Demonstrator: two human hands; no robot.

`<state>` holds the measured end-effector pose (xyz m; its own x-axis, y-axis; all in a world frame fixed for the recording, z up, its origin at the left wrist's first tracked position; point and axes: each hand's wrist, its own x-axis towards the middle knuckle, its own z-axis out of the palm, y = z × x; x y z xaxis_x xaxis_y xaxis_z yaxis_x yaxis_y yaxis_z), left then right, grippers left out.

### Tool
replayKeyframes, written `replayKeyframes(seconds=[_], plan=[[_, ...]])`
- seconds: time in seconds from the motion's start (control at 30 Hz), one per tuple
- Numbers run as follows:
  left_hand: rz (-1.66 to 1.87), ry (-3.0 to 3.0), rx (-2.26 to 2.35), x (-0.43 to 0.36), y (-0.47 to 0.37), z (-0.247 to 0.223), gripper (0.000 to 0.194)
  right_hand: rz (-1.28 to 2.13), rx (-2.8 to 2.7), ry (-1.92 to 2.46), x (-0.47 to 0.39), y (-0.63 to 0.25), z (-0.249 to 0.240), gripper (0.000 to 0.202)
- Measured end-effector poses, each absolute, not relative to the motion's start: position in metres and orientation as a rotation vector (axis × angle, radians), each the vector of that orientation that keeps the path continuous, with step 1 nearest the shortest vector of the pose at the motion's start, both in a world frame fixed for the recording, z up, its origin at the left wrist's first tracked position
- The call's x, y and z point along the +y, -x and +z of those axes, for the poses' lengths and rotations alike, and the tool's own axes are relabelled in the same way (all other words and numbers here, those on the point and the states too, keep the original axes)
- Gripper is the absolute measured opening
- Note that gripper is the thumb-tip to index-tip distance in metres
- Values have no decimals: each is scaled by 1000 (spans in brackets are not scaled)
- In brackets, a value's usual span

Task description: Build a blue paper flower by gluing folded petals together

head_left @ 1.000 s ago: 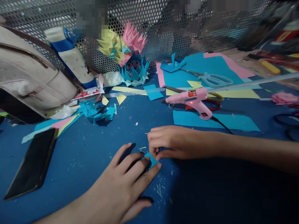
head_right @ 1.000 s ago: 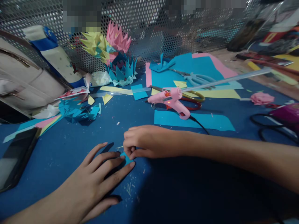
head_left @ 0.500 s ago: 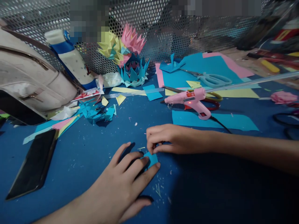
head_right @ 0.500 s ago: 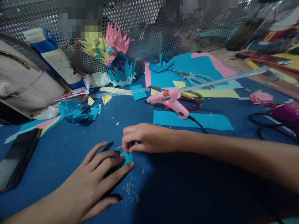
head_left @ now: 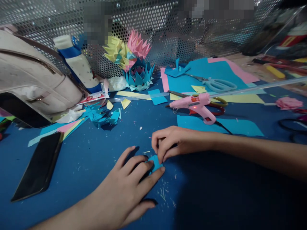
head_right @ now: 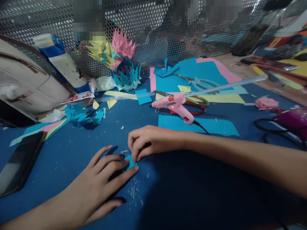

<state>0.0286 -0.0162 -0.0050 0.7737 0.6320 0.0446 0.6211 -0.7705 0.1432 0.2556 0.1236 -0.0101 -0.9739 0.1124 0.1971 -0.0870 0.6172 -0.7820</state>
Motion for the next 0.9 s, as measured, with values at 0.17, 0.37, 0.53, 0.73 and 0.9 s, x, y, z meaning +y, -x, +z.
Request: replayKeyframes(seconds=[0.17, 0.37, 0.53, 0.73, 0.9], plan=[[185, -2867, 979, -17, -26, -4, 52, 869, -2726, -54, 120, -257, -12, 29], [258, -2889, 972, -18, -23, -8, 42, 564, -2880, -47, 116, -255, -8, 24], [274, -2889, 970, -17, -23, -8, 41, 657, -2905, 18, 111, -253, -8, 22], [317, -2882, 1008, -19, -23, -9, 41, 842, -2803, 104, 110, -255, -9, 24], [516, -2942, 1059, -21, -23, -14, 40, 632, -2796, -68, 115, -258, -7, 29]])
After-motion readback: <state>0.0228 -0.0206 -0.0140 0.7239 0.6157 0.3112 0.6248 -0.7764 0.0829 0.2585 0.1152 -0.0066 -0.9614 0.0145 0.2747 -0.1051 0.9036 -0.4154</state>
